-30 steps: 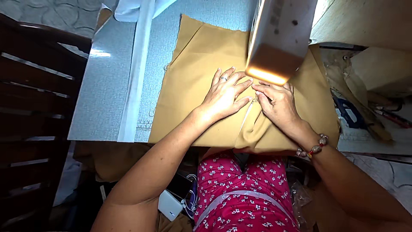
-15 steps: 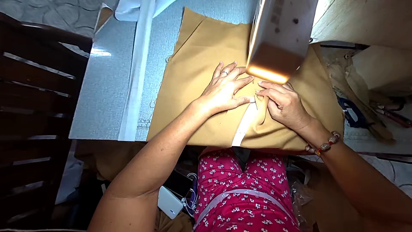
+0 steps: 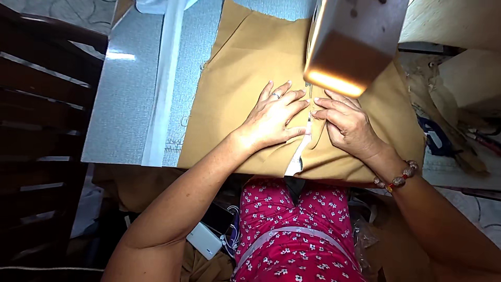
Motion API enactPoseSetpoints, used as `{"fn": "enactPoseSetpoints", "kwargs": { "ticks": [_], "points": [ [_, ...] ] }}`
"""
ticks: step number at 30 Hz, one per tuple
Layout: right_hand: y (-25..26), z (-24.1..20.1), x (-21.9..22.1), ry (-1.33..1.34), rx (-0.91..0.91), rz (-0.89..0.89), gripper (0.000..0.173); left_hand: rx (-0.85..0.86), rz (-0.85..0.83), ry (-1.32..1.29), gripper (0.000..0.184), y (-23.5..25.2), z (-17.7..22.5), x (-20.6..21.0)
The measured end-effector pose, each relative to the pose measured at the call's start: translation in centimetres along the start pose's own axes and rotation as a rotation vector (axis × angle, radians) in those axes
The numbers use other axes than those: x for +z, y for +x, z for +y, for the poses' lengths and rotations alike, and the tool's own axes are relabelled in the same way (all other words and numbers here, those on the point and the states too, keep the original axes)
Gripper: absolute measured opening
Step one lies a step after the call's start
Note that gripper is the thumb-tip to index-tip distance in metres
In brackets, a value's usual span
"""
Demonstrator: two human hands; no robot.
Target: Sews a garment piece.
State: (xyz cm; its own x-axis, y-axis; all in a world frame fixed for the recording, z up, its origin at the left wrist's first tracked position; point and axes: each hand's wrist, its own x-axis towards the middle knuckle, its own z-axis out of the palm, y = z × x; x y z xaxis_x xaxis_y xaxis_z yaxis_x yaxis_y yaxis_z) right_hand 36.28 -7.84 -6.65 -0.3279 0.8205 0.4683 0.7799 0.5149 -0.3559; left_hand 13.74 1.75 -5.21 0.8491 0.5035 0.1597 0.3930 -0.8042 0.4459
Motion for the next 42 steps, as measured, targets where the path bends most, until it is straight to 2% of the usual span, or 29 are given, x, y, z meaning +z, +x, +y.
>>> {"fn": "enactPoseSetpoints", "kwargs": {
  "ticks": [4,6,12,15,19,23,26,30,33,38,42],
  "points": [
    [0.2,0.3,0.4,-0.011,-0.004,0.008,0.031,-0.018,0.135,0.013,0.035,0.6,0.7,0.7],
    [0.1,0.4,0.5,0.001,-0.006,0.0,0.029,0.004,0.237,0.004,0.028,0.8,0.4,1.3],
    [1.3,0.4,-0.2,0.085,-0.003,0.094,0.034,-0.051,0.295,-0.185,0.03,0.7,-0.2,1.6],
    [2.7,0.3,-0.4,0.056,-0.037,0.161,0.029,-0.066,0.289,-0.194,0.032,0.7,-0.2,1.6],
    [3.0,0.9,0.6,0.005,-0.108,0.088,0.032,-0.062,0.278,-0.179,0.031,0.8,-0.1,1.6],
    [1.5,0.9,0.9,0.041,-0.05,0.018,0.034,-0.019,0.234,-0.069,0.028,0.9,0.6,1.3],
    [0.0,0.1,0.3,0.06,0.022,-0.039,0.036,-0.035,0.123,-0.046,0.036,0.8,0.7,0.5],
    [-0.7,-0.8,-0.3,0.067,0.07,-0.076,0.035,-0.084,-0.031,-0.149,0.045,0.5,0.4,-0.9],
    [-0.7,-0.8,-0.3,0.065,0.075,-0.066,0.036,-0.048,-0.002,-0.166,0.039,0.4,-0.2,-0.7],
    [-0.8,-0.8,-0.3,0.062,0.08,-0.048,0.039,0.009,-0.019,-0.145,0.045,0.1,-0.6,-0.3],
    [-0.7,-0.9,-0.1,0.035,0.08,-0.062,0.04,0.062,0.01,-0.12,0.042,-0.2,-0.7,-0.1]
  ]
}}
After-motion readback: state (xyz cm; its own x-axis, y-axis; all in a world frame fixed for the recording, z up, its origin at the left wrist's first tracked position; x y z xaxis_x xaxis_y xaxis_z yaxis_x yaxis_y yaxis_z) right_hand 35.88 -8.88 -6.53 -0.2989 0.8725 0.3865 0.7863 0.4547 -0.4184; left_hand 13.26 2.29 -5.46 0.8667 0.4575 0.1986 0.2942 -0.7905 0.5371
